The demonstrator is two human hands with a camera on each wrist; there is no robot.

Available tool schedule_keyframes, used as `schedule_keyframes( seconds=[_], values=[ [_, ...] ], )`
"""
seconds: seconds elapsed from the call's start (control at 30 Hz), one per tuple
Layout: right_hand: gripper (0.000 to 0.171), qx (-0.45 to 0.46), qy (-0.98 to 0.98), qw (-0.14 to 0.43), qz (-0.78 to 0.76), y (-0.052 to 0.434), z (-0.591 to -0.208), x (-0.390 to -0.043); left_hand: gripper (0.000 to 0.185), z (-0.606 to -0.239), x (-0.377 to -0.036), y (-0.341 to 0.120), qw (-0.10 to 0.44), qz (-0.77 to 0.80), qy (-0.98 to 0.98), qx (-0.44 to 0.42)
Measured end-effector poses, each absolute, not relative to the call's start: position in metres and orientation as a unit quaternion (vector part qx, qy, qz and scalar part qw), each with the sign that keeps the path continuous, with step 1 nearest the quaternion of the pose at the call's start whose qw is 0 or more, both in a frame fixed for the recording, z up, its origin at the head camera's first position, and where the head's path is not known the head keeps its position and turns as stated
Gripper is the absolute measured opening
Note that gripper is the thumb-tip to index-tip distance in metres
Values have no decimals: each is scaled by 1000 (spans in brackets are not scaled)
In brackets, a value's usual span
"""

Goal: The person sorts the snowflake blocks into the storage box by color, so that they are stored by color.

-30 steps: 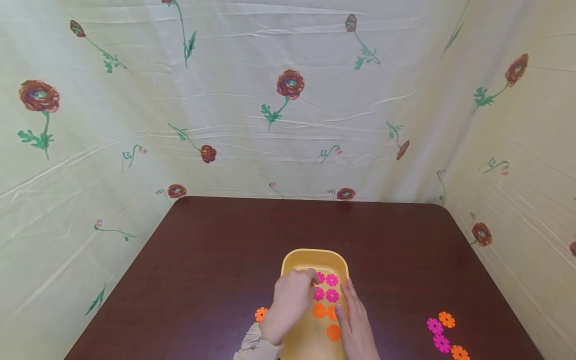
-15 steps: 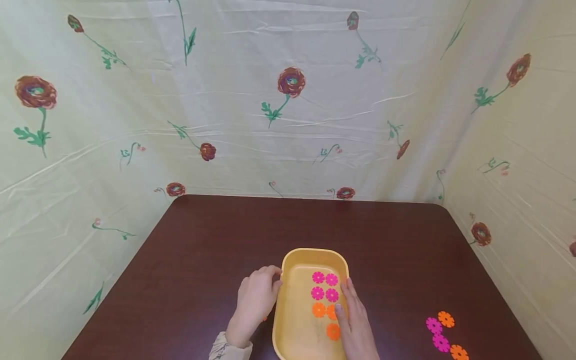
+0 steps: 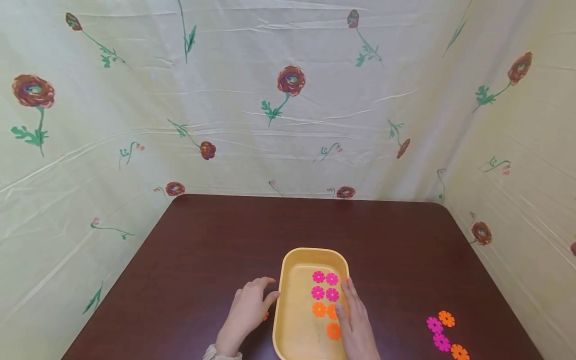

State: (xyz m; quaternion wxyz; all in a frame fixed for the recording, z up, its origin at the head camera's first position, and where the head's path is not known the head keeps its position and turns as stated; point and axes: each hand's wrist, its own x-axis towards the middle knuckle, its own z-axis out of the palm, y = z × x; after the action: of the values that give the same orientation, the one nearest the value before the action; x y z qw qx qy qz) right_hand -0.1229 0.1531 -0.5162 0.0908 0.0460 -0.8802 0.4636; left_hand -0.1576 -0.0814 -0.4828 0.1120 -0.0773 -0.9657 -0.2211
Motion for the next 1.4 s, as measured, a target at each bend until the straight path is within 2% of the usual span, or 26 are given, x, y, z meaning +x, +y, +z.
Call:
schedule_keyframes(
  seconds=[0.43, 0.97, 1.4],
  values=[
    [49, 32, -879, 63, 472, 154, -513, -122, 33, -510, -144, -93, 124, -136, -982, -36],
    [48, 46, -875, 80, 476, 154, -515, -122, 34, -517, -143, -96, 147, -96, -984, -39],
    [48, 45, -877, 84, 471, 154, -516, -122, 38, -511, -147, -96, 104, -105, -988, -38]
  ],
)
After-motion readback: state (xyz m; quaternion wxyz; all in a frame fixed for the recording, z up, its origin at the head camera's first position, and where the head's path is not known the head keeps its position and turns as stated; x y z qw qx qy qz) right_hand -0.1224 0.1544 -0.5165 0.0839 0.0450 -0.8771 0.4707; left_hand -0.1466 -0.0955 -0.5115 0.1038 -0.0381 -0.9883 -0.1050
